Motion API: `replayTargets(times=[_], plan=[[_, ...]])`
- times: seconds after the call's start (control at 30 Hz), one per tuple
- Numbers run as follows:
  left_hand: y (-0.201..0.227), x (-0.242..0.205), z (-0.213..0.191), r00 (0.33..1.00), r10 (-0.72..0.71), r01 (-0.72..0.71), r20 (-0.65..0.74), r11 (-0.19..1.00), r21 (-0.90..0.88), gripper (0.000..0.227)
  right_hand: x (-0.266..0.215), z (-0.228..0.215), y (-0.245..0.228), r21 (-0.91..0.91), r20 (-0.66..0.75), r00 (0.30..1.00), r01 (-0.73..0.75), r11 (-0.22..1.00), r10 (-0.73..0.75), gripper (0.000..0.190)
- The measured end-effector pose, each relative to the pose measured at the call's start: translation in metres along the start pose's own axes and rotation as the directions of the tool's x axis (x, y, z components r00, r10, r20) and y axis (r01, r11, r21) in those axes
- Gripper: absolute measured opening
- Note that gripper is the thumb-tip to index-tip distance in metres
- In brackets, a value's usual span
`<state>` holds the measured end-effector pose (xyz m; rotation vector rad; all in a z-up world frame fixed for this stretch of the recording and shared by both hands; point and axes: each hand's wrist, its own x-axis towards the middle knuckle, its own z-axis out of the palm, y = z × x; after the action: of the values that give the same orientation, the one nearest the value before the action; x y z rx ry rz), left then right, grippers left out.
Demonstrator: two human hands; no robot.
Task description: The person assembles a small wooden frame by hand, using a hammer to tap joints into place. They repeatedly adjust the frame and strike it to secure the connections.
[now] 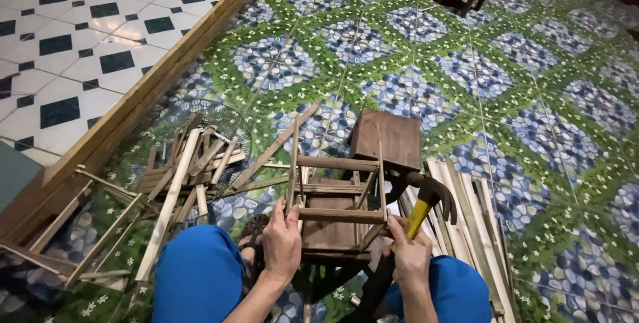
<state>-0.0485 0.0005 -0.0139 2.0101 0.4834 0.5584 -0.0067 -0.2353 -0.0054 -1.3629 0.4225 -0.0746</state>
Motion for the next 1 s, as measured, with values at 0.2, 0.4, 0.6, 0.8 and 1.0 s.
replayTargets(times=[0.2,0.4,0.6,0.8,1.0], plan=[[-0.010,0.002,0.005,1.000,-0.015,0.015,0.005,1.000,-0.020,0.047,-0.003,0.002,-0.004,-0.052,0.001,1.000,0.011,0.999,-0.011,0.029],[-0.011,0.001,-0.007,0.910,-0.205,0.321,0.361,0.899,-0.299,0.071,-0.006,0.006,-0.021,-0.020,0.034,0.996,-0.086,0.996,0.086,0.033],[-0.083,0.005,0.029,0.746,-0.412,0.481,0.523,0.877,0.004,0.104,0.007,0.003,-0.007,-0.058,-0.020,0.986,-0.166,0.984,0.165,0.048],[-0.142,-0.004,0.068,0.854,-0.454,0.425,0.256,0.891,0.160,0.049,-0.003,-0.002,-0.024,-0.065,0.152,0.963,-0.217,0.974,0.224,0.045],[-0.098,0.005,0.061,0.810,-0.561,0.512,0.174,0.819,0.260,0.057,-0.020,-0.003,-0.019,-0.012,0.158,0.971,-0.180,0.984,0.179,0.038]])
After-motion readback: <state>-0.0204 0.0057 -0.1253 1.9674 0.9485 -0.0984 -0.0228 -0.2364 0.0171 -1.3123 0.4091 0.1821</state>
